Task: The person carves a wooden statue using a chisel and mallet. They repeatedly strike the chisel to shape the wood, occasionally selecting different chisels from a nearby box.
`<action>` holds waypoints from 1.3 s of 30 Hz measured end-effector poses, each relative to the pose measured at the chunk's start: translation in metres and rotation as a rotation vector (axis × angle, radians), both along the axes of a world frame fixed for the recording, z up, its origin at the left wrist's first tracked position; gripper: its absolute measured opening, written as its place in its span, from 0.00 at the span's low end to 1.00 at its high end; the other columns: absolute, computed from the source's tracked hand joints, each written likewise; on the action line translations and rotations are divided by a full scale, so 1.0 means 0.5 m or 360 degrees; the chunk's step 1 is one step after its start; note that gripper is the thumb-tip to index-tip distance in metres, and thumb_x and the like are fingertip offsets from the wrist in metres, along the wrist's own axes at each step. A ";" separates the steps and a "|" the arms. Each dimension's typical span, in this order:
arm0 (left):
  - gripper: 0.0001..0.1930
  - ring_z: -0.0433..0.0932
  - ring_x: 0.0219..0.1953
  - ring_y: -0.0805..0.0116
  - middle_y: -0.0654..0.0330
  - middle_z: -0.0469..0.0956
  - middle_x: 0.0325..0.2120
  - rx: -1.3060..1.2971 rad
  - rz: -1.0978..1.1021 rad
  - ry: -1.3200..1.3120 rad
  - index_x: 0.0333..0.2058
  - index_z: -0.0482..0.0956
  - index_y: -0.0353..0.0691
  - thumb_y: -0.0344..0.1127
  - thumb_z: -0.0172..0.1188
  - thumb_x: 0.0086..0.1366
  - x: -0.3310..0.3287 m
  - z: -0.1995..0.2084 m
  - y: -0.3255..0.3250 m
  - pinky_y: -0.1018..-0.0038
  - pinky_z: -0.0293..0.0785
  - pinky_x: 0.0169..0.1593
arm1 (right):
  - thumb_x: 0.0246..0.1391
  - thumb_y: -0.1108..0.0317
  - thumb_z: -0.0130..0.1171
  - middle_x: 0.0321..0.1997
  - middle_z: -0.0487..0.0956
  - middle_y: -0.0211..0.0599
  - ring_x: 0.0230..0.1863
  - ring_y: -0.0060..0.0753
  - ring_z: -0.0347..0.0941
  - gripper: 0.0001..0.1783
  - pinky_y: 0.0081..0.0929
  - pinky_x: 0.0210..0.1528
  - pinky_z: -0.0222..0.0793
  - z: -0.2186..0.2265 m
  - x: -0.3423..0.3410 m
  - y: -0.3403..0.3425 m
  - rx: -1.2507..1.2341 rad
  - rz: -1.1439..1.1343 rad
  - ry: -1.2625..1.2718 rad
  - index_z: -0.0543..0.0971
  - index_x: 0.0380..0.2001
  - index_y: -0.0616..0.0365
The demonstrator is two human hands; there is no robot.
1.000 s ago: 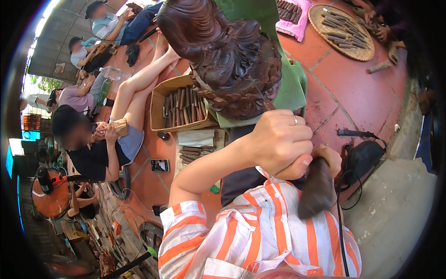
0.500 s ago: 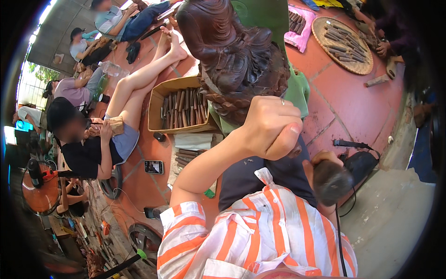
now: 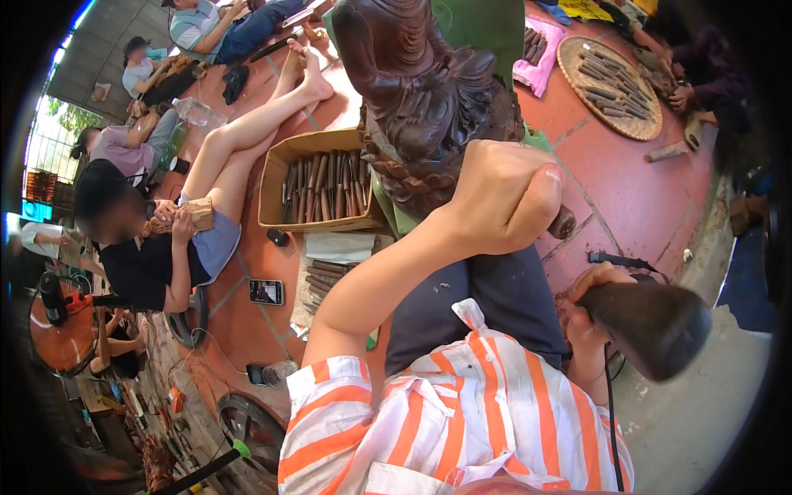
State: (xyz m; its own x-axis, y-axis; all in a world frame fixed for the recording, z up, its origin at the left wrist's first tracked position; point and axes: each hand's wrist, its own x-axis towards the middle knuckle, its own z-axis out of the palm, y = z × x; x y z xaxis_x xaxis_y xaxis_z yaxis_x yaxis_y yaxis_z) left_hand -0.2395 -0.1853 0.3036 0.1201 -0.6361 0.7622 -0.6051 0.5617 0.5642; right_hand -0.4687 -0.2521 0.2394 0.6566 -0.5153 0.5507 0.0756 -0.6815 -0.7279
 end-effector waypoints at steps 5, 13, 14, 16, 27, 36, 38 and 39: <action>0.17 0.68 0.15 0.55 0.55 0.69 0.13 -0.0032 0.0135 -0.0070 0.16 0.69 0.36 0.33 0.41 0.63 -0.015 -0.004 -0.018 0.66 0.64 0.22 | 0.36 0.72 0.68 0.26 0.76 0.35 0.25 0.26 0.72 0.23 0.24 0.32 0.69 -0.041 0.008 0.018 0.0295 -0.0327 -0.0154 0.74 0.39 0.65; 0.14 0.66 0.17 0.66 0.64 0.62 0.15 -0.0103 0.0395 -0.0899 0.16 0.66 0.45 0.42 0.60 0.51 -0.130 -0.123 -0.012 0.71 0.58 0.21 | 0.47 0.49 0.69 0.23 0.71 0.30 0.23 0.22 0.66 0.30 0.20 0.25 0.60 -0.086 -0.003 0.014 0.0575 -0.0223 -0.0455 0.71 0.37 0.66; 0.15 0.65 0.17 0.67 0.64 0.61 0.15 -0.0055 0.0314 -0.0842 0.15 0.65 0.45 0.43 0.60 0.51 -0.151 -0.131 -0.003 0.71 0.58 0.21 | 0.48 0.47 0.68 0.22 0.71 0.30 0.23 0.21 0.65 0.31 0.20 0.25 0.60 -0.078 -0.002 0.021 0.0628 -0.0200 -0.0509 0.71 0.37 0.66; 0.14 0.64 0.17 0.67 0.64 0.59 0.15 -0.0027 0.0256 -0.0769 0.15 0.64 0.45 0.41 0.58 0.52 -0.149 -0.130 0.001 0.71 0.57 0.21 | 0.48 0.48 0.68 0.23 0.70 0.31 0.22 0.21 0.65 0.32 0.18 0.24 0.60 -0.077 -0.007 0.022 0.0720 -0.0165 -0.0534 0.69 0.39 0.66; 0.13 0.63 0.13 0.62 0.62 0.62 0.13 -0.0083 0.0204 -0.0488 0.13 0.65 0.42 0.35 0.48 0.56 -0.045 -0.038 0.000 0.67 0.59 0.19 | 0.45 0.48 0.71 0.19 0.70 0.31 0.20 0.22 0.65 0.34 0.17 0.23 0.59 -0.077 0.009 0.029 0.0890 -0.0116 -0.0584 0.68 0.40 0.65; 0.16 0.64 0.13 0.60 0.59 0.65 0.12 -0.0143 0.0045 -0.0180 0.14 0.65 0.40 0.33 0.42 0.60 -0.010 -0.010 0.007 0.67 0.59 0.19 | 0.47 0.44 0.68 0.20 0.70 0.33 0.20 0.24 0.66 0.32 0.18 0.23 0.60 -0.031 0.008 0.021 0.0597 0.0119 -0.0551 0.67 0.37 0.61; 0.16 0.65 0.13 0.58 0.58 0.66 0.12 -0.0149 0.0034 -0.0229 0.14 0.65 0.39 0.33 0.41 0.61 -0.005 -0.013 0.006 0.67 0.60 0.20 | 0.48 0.45 0.67 0.21 0.71 0.34 0.21 0.25 0.66 0.29 0.18 0.24 0.61 -0.024 0.014 0.033 0.0494 0.0064 -0.0410 0.68 0.34 0.59; 0.16 0.65 0.13 0.58 0.58 0.66 0.12 -0.0100 0.0056 -0.0219 0.15 0.65 0.39 0.33 0.41 0.61 -0.007 -0.019 0.004 0.67 0.61 0.20 | 0.49 0.46 0.66 0.21 0.71 0.34 0.21 0.25 0.66 0.28 0.18 0.24 0.61 -0.043 -0.002 0.018 0.0360 0.0040 -0.0162 0.68 0.33 0.59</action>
State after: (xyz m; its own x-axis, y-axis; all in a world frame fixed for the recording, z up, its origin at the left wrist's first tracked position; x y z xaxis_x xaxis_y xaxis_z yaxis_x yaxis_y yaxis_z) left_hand -0.2429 -0.1831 0.2941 0.0333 -0.5838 0.8112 -0.6943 0.5703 0.4389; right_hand -0.4695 -0.2429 0.2180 0.6178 -0.6174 0.4869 0.1711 -0.4989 -0.8496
